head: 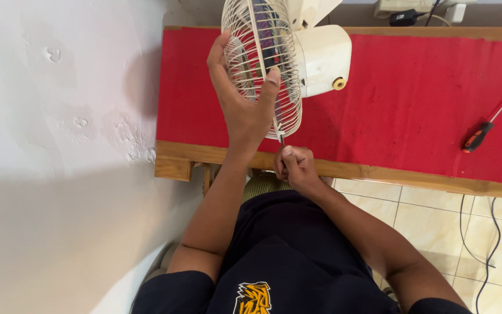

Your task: The person disassembles a small table fan by removing the front grille, unscrewing the central hub, and detaching the fan blades. They use a screwdriver to loosen screws and separate the components on a red-covered table.

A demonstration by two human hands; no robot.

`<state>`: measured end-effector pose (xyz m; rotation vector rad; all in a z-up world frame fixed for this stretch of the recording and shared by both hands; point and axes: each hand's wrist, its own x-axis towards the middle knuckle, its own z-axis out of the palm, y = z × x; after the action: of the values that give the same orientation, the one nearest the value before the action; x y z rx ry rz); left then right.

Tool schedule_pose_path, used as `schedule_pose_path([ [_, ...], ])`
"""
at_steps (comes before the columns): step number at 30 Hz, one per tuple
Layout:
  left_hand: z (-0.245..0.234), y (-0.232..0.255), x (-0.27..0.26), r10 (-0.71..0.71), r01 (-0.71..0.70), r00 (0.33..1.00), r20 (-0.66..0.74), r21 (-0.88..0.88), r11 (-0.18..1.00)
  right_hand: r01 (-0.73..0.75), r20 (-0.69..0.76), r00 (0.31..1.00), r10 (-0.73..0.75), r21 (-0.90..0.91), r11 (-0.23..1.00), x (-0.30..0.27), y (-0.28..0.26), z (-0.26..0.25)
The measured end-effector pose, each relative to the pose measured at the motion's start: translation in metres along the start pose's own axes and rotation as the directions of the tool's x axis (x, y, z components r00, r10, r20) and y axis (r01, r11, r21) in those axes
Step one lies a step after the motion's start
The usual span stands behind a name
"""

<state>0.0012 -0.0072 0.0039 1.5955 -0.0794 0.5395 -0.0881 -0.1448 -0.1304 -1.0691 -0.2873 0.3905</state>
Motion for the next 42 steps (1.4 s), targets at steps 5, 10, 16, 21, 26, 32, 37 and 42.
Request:
schedule_pose_path([
  [5, 0.002, -0.002, 0.003, -0.014, 0.014, 1.000, 0.014, 0.010, 1.000, -0.065, 0.076, 0.996, 0.047, 0.248, 0.967, 0.000, 0.004, 0.002],
  [10, 0.001, -0.003, 0.003, -0.020, 0.019, 1.000, 0.021, 0.017, 1.000, -0.181, 0.227, 0.970, 0.089, 0.427, 0.886, 0.004, -0.007, 0.000],
  [16, 0.000, -0.002, -0.003, -0.023, 0.022, 1.000, 0.008, 0.100, 0.995, -0.379, 0.417, 0.887, 0.198, 0.413, 0.828, 0.011, -0.032, -0.027],
  [21, 0.000, 0.001, -0.005, -0.012, 0.012, 1.000, -0.002, 0.116, 0.993, -0.088, 0.037, 0.995, 0.092, -0.115, 0.989, 0.009, -0.028, -0.016],
  [26, 0.002, 0.002, -0.005, -0.016, 0.017, 1.000, -0.017, 0.082, 0.996, 0.126, -0.051, 0.980, -0.192, -0.587, 0.800, 0.011, -0.044, -0.009],
  [32, 0.003, 0.002, -0.003, -0.053, 0.049, 0.997, -0.052, -0.074, 0.996, 0.150, -0.081, 0.932, -0.352, -0.800, 0.581, 0.006, -0.075, 0.009],
  [37, 0.002, 0.000, -0.002, -0.055, 0.050, 0.997, -0.052, -0.091, 0.995, 0.135, -0.060, 0.906, -0.418, -0.897, 0.421, 0.002, -0.097, 0.021],
  [42, 0.003, 0.000, -0.003, -0.052, 0.048, 0.997, -0.051, -0.078, 0.996, 0.059, -0.118, 0.907, -0.404, -0.915, 0.400, -0.004, -0.097, 0.020],
])
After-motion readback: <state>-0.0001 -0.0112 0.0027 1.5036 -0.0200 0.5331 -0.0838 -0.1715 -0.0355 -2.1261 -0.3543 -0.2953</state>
